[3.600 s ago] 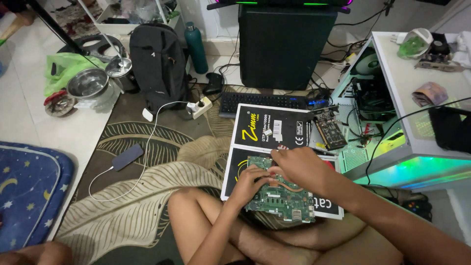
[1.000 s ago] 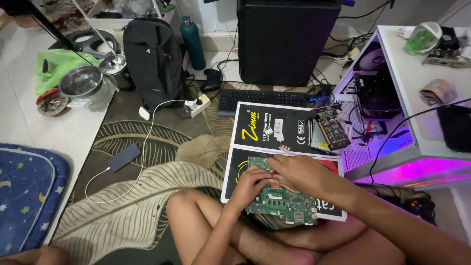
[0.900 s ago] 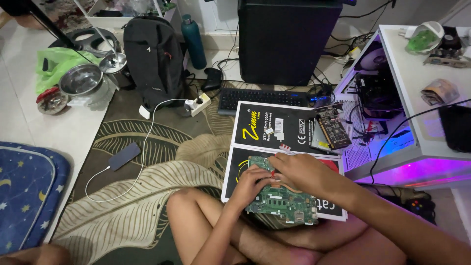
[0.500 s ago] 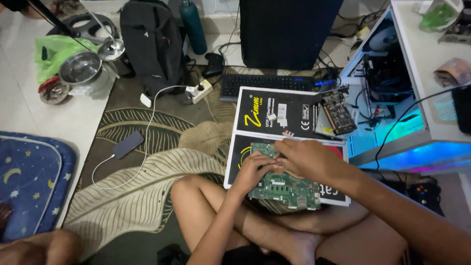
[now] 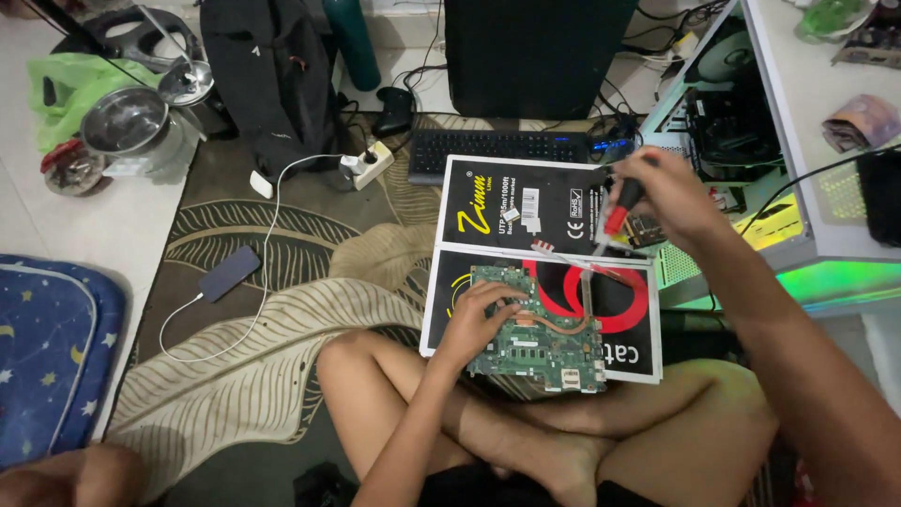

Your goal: A person sitting on the floor uses a screwdriver to remove or install screws on a computer motherboard.

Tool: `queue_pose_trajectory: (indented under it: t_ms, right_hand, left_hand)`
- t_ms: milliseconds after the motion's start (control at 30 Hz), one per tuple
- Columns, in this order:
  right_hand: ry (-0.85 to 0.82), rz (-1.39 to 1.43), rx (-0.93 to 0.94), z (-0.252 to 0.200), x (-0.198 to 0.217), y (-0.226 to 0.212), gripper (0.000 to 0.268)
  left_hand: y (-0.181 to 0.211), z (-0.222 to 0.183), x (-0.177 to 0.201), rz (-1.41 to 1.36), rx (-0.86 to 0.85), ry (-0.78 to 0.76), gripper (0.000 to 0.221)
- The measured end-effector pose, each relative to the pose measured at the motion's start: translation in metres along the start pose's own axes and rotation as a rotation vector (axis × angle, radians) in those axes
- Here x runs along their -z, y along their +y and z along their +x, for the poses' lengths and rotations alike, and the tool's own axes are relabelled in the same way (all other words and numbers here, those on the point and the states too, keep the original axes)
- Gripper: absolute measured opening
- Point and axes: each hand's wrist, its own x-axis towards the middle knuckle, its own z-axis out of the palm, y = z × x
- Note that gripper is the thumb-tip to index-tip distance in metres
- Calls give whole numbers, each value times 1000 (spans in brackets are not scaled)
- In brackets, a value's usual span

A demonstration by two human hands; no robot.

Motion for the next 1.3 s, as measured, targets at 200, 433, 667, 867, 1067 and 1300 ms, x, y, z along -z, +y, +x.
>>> queue_pose_trajectory:
  t_ms: [200, 433, 667, 867, 1067, 1300]
  right_hand:
    - [80, -699, 218, 53, -67, 44, 19]
    - [75, -1115, 106, 93, -86, 77, 16]
    - [119, -1097, 146, 89, -84, 79, 15]
    - [132, -1139, 207, 88, -87, 80, 14]
    - [142, -1142, 317, 84, -89, 78, 16]
    - [121, -1174, 262, 93, -92, 90, 25]
  left_hand:
    - [-10, -1, -2, -1, -21, 13, 14]
    - [-1, 2, 3, -31, -59, 7, 11]
    - [5, 3, 3, -4, 38, -28, 14]
    - [6, 4, 3, -2, 44, -18, 14]
    - [2, 3, 2, -1, 28, -19, 15]
    - [1, 3, 2, 10, 55, -26, 13]
